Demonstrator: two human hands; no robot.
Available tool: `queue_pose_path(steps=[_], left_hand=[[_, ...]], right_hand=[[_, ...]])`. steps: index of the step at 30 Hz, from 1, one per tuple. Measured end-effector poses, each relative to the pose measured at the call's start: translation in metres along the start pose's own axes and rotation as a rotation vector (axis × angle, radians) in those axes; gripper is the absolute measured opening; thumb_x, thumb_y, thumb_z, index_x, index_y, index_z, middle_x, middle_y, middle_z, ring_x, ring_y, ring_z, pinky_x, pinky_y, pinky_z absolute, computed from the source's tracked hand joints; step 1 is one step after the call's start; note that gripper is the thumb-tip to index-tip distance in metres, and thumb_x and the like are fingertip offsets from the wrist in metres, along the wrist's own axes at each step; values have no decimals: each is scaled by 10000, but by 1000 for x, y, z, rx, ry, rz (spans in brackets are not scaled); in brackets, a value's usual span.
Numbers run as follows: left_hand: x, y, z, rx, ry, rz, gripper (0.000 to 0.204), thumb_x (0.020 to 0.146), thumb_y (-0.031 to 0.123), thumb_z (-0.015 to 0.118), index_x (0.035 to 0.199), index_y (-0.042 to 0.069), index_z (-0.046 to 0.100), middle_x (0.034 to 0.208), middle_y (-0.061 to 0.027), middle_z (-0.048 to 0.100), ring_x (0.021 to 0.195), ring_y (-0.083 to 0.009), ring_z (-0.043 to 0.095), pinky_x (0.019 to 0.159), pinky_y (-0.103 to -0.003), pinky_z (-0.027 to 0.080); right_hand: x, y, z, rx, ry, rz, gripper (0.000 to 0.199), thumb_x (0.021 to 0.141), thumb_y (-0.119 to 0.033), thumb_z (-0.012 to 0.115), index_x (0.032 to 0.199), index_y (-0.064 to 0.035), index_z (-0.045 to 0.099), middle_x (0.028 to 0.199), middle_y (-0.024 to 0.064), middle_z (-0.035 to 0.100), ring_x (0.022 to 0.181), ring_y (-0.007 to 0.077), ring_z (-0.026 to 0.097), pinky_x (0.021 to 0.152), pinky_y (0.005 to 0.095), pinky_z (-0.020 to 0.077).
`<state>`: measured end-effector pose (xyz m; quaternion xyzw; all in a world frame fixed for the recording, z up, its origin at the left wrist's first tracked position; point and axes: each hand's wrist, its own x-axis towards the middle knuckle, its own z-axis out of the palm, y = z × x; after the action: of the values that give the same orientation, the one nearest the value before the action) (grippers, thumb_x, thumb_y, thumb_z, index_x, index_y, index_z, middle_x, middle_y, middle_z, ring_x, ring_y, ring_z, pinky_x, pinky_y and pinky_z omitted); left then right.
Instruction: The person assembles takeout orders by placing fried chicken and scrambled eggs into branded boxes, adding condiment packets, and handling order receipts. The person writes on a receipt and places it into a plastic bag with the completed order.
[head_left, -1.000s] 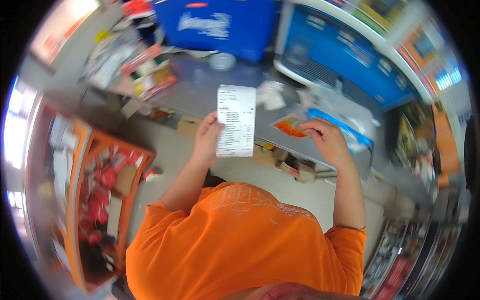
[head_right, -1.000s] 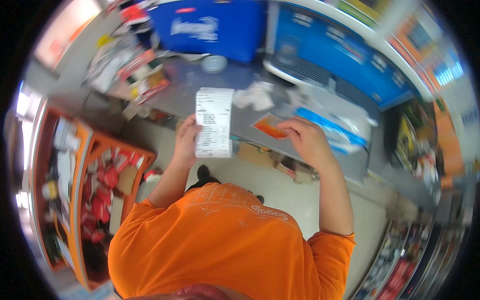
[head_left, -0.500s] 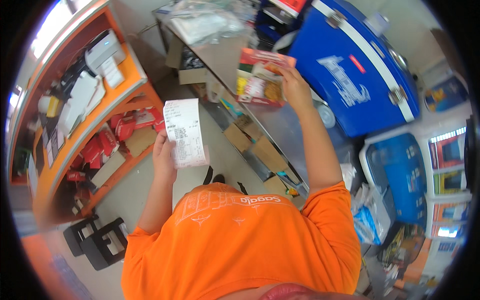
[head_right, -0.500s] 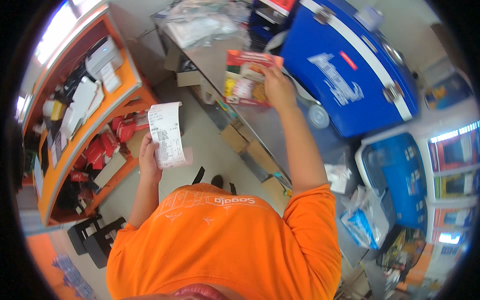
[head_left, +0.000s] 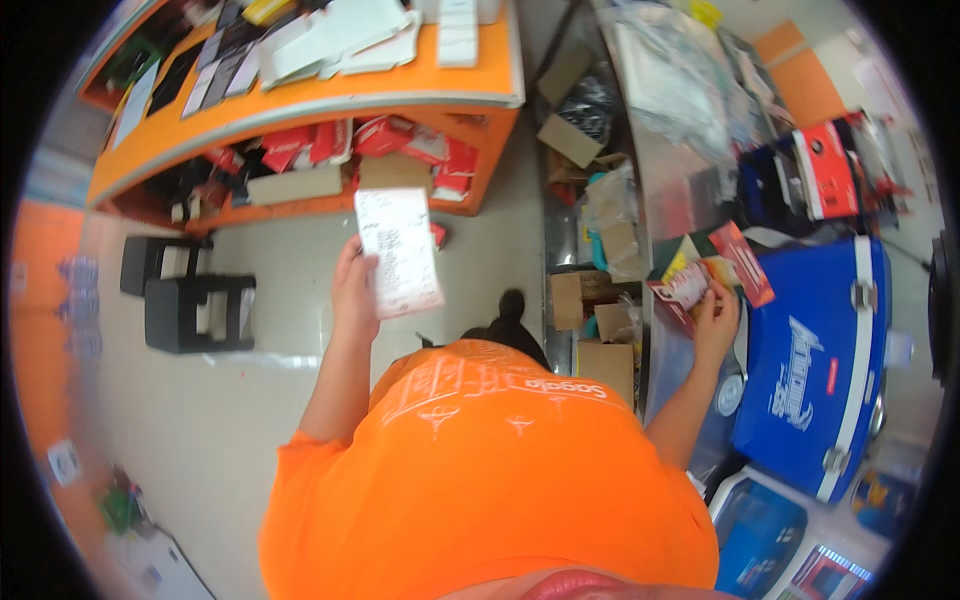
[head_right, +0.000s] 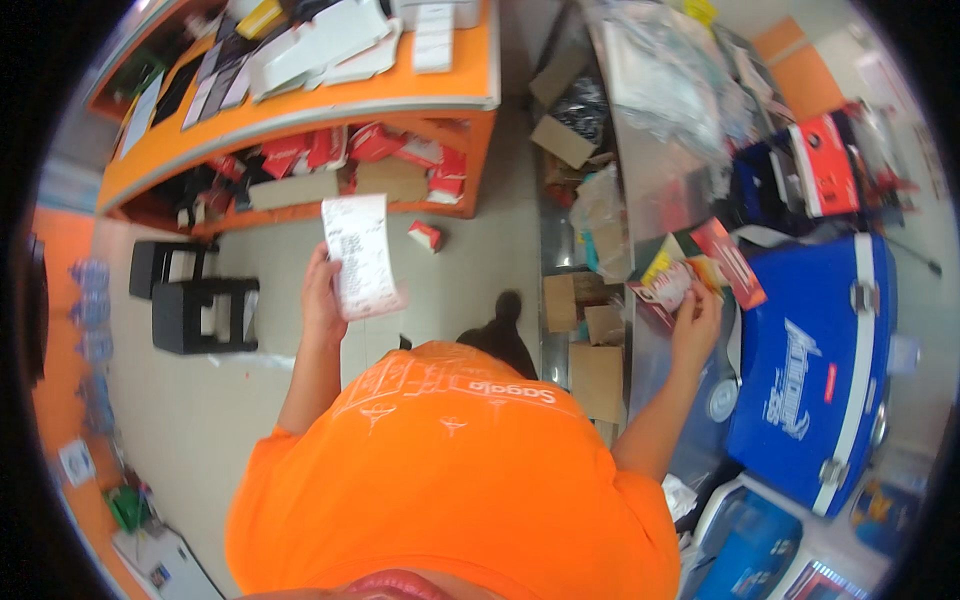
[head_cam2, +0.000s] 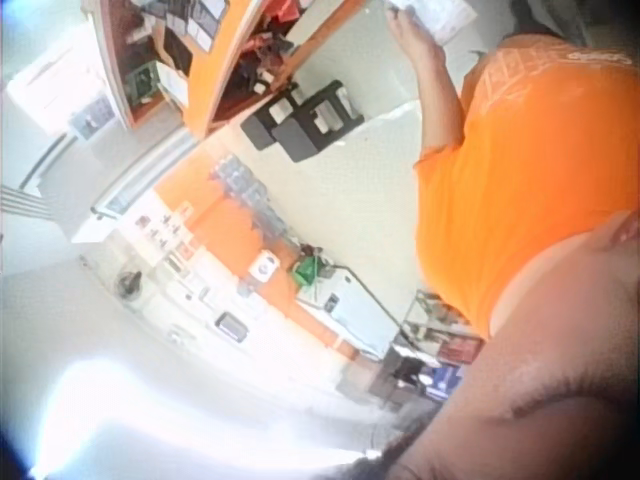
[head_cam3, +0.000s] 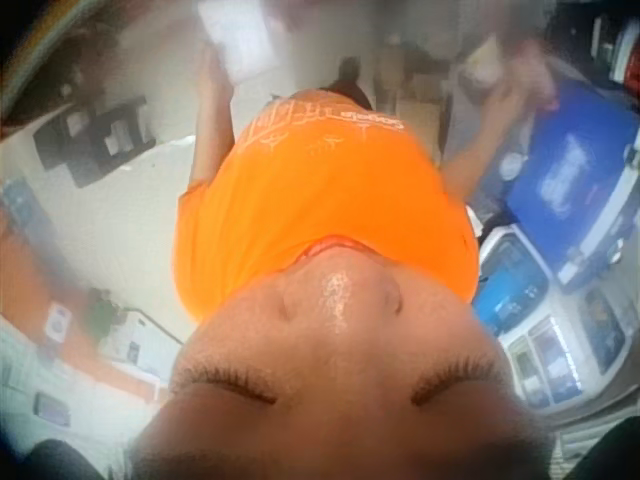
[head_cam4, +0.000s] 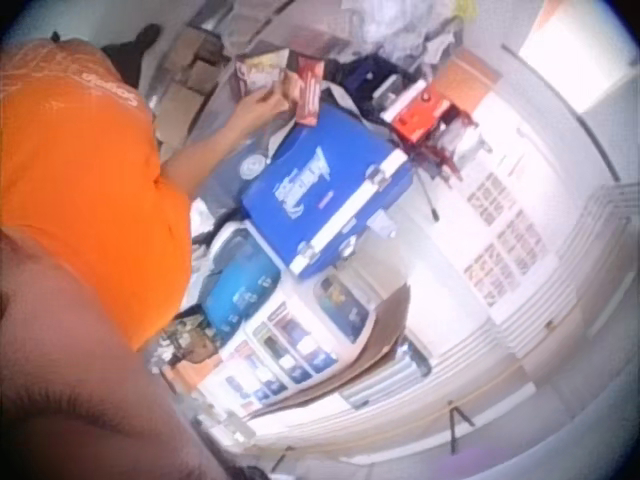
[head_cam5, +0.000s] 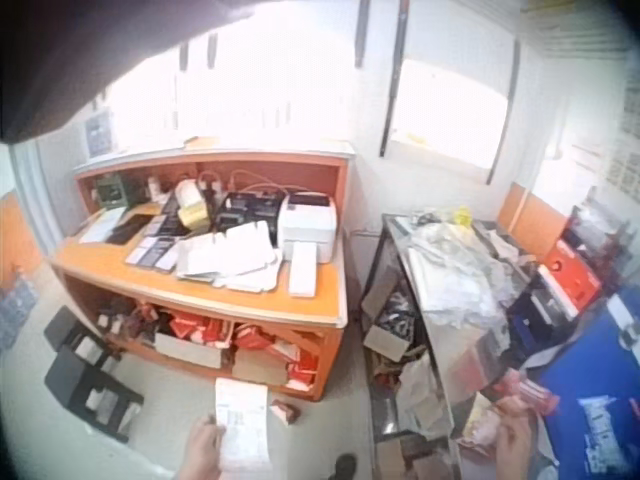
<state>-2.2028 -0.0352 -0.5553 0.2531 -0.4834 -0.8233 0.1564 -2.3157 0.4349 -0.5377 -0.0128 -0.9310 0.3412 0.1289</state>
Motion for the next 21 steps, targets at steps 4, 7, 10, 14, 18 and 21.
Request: queue_pose_path(steps=[4,7,10,14,18,21], left_hand=[[26,3,33,-120,-110,-17,295,857,-2,442,1147,5,494,1106,-96,588,1003,-153,565,902,-285,437],[46,-7,77,-135,-200,23,272,868,-30,436,1131,7,495,1113,-93,585,1002,-139,563,907,-280,440],[73,-14,115,-126,-220,113,269,878,-27,447,1140,12,497,1109,-90,587,1006,-140,561,902,-284,450],[105,-15,152,-98,-230,-36,298,921,73,509,1210,9,472,1126,-81,584,1044,-159,563,899,-299,461],[152,-2,160,-165,-182,-202,448,957,296,523,1291,14,427,1212,-96,550,1111,-192,539,928,-346,457],[191,26,139,-315,36,45,476,966,362,485,1304,32,429,1243,-112,542,1119,-235,541,948,-389,449]], right_hand=[[2,-72,58,315,-559,-277,183,878,-139,614,1017,-21,633,1038,92,603,973,207,586,806,319,469],[22,-126,103,507,-707,-430,420,840,-111,663,1231,-51,524,1233,95,522,1111,204,527,872,311,444],[49,-170,145,966,-856,-328,690,838,-42,641,1419,-64,270,1371,136,406,1252,229,430,979,345,389],[89,-198,186,1051,-929,-271,744,848,63,568,1466,-67,174,1418,152,348,1298,204,366,1054,353,311],[131,-206,215,968,-1118,-266,713,851,65,548,1459,-62,198,1424,145,341,1308,196,352,1056,324,302],[155,-218,238,819,-1226,-531,629,851,33,557,1421,-59,307,1338,133,437,1234,197,437,1011,316,358]])
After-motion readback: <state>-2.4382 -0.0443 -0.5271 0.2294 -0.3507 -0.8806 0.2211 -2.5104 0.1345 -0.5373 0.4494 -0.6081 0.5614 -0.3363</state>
